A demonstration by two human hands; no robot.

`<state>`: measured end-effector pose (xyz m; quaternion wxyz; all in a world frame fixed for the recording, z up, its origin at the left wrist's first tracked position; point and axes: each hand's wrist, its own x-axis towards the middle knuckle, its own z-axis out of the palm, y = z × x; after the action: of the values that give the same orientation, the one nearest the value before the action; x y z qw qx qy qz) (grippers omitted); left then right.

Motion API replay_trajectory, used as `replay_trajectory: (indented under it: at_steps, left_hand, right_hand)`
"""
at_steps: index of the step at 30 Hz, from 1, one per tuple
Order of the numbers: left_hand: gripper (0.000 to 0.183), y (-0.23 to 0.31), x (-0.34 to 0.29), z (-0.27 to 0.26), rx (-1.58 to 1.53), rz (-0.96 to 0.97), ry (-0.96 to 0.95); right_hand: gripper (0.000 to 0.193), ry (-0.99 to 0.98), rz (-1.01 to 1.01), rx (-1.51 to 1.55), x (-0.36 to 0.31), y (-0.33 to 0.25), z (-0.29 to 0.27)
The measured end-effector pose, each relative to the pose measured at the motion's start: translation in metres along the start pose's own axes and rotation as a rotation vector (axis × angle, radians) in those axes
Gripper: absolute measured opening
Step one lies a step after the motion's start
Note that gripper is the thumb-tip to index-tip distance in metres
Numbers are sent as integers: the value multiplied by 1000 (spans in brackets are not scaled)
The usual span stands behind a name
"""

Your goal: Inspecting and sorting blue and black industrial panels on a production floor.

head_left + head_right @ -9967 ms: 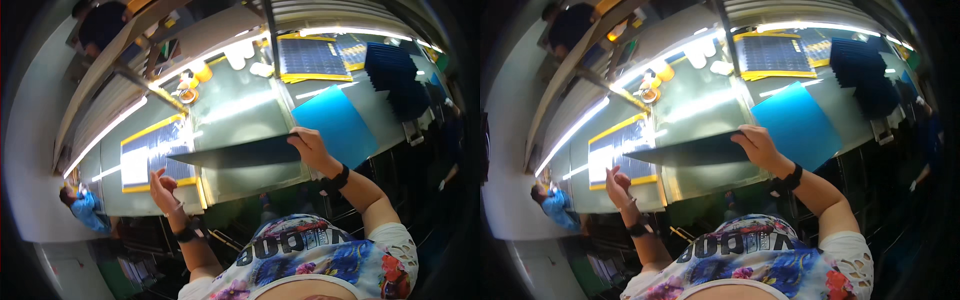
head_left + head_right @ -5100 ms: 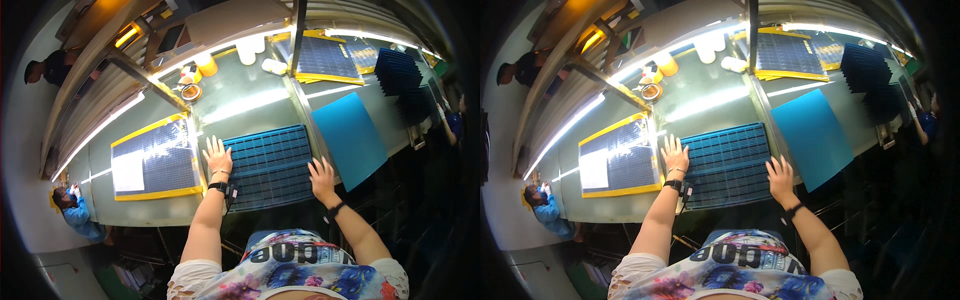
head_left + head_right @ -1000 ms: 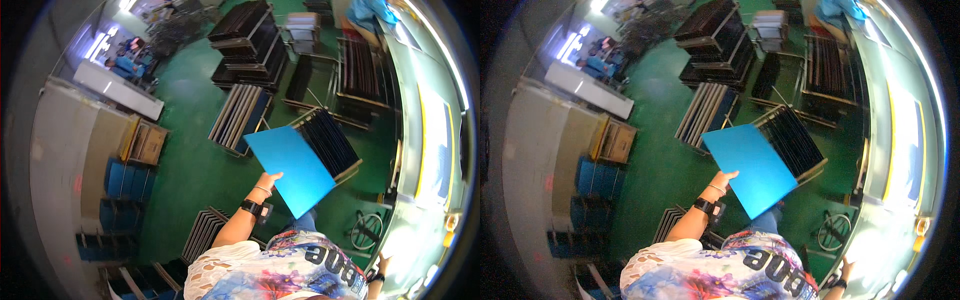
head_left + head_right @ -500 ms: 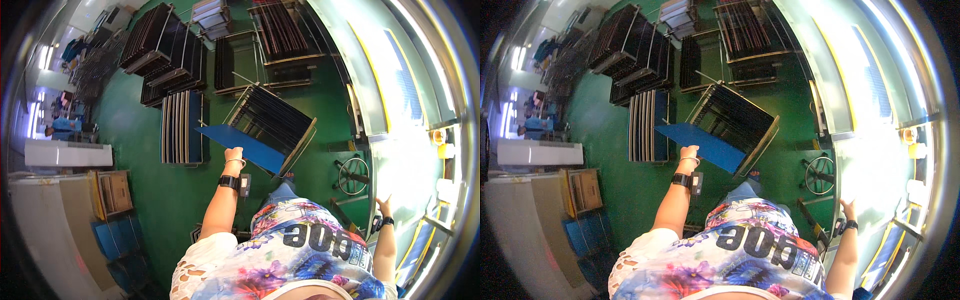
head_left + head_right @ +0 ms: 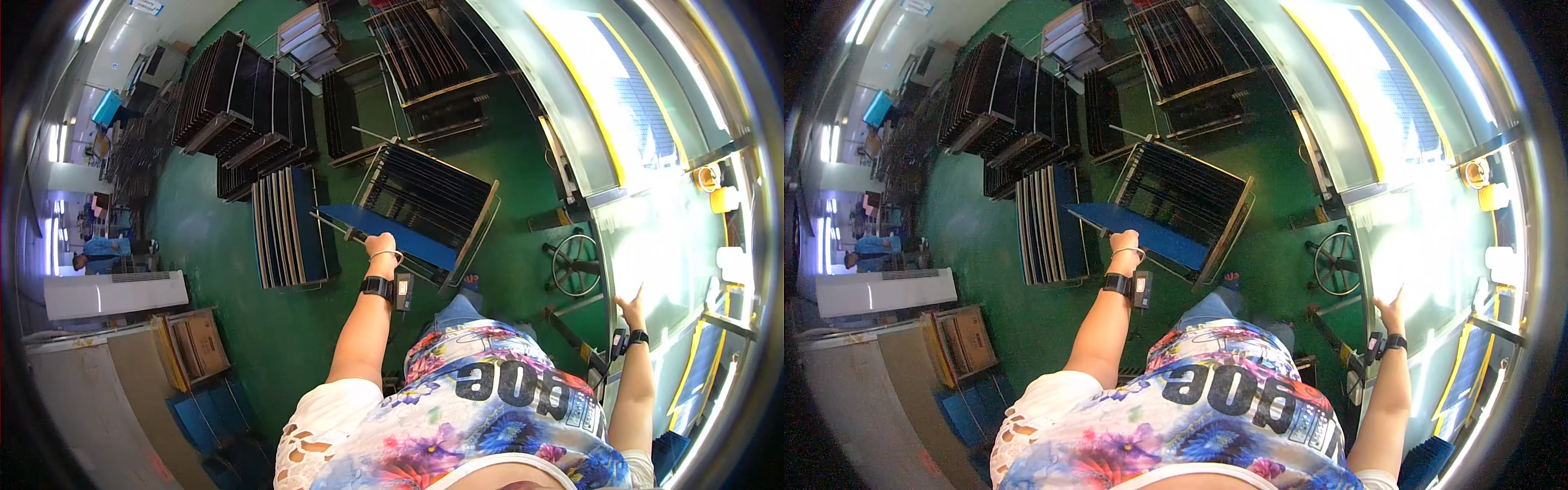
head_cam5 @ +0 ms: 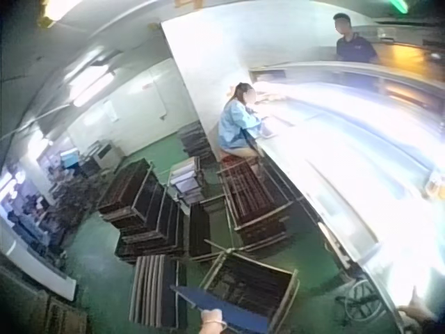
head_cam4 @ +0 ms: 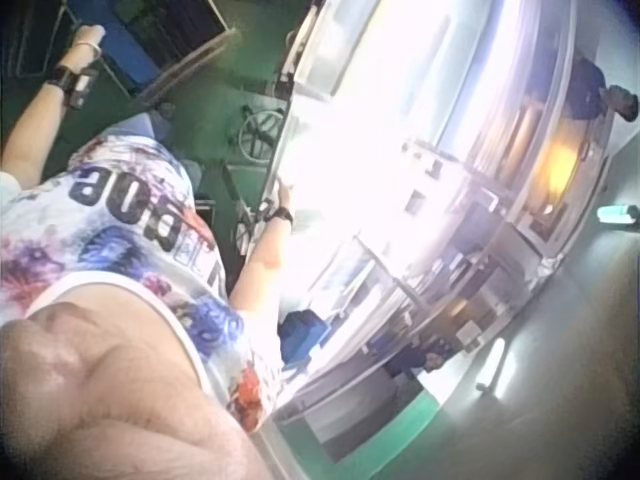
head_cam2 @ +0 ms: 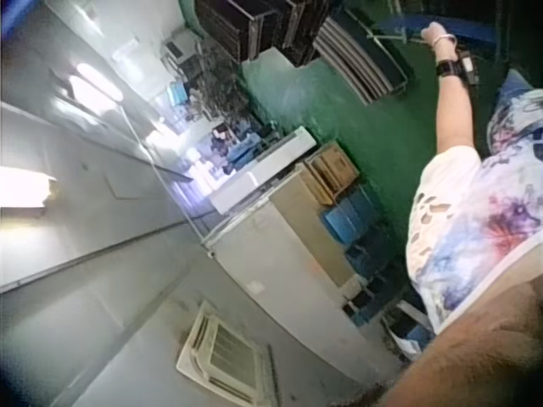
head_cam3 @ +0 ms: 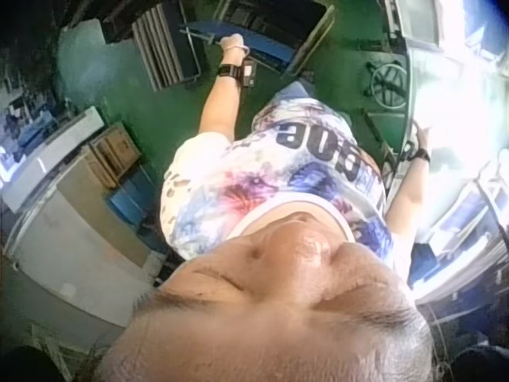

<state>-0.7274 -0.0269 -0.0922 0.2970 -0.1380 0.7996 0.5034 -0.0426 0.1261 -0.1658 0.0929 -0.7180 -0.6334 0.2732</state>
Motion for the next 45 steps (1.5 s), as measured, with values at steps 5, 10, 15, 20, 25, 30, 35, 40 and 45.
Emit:
replay_trajectory:
  at_steps: [5,10,15,20,25,30,35,40,45]
  left_hand:
    - [26,-19,17,-5,8,-18,64]
    - [10,-16,1,15,-4,-21,61]
    - [6,-21,15,10,-9,-39,16]
    - [7,-21,3,16,105,50,19]
    - [20,-21,-1,14,168,38,38]
    - [18,-16,1,5,140,9,53]
    - [7,-2,4,21,6,-127,-48]
    - [80,-17,54,1,316,-141,-17]
    - [112,-28,40,18,590,205,111]
  right_hand:
    - [99,-157,157,118,-16,-78,-13]
    - [101,-147,161,132,-26,-83,-21]
    - [105,-154,164,158,-6,-46,-2]
    - [104,-36,-8,17,8,16,11]
    - [103,-31,-12,68,5,14,5]
    - [101,-185,174,171,-22,-92,-19]
    - [100,-133,208,96,-38,-120,-37]
    - [102,-185,242,85,-21,-111,-16]
    - [99,-111,181,123,-30,-78,-24]
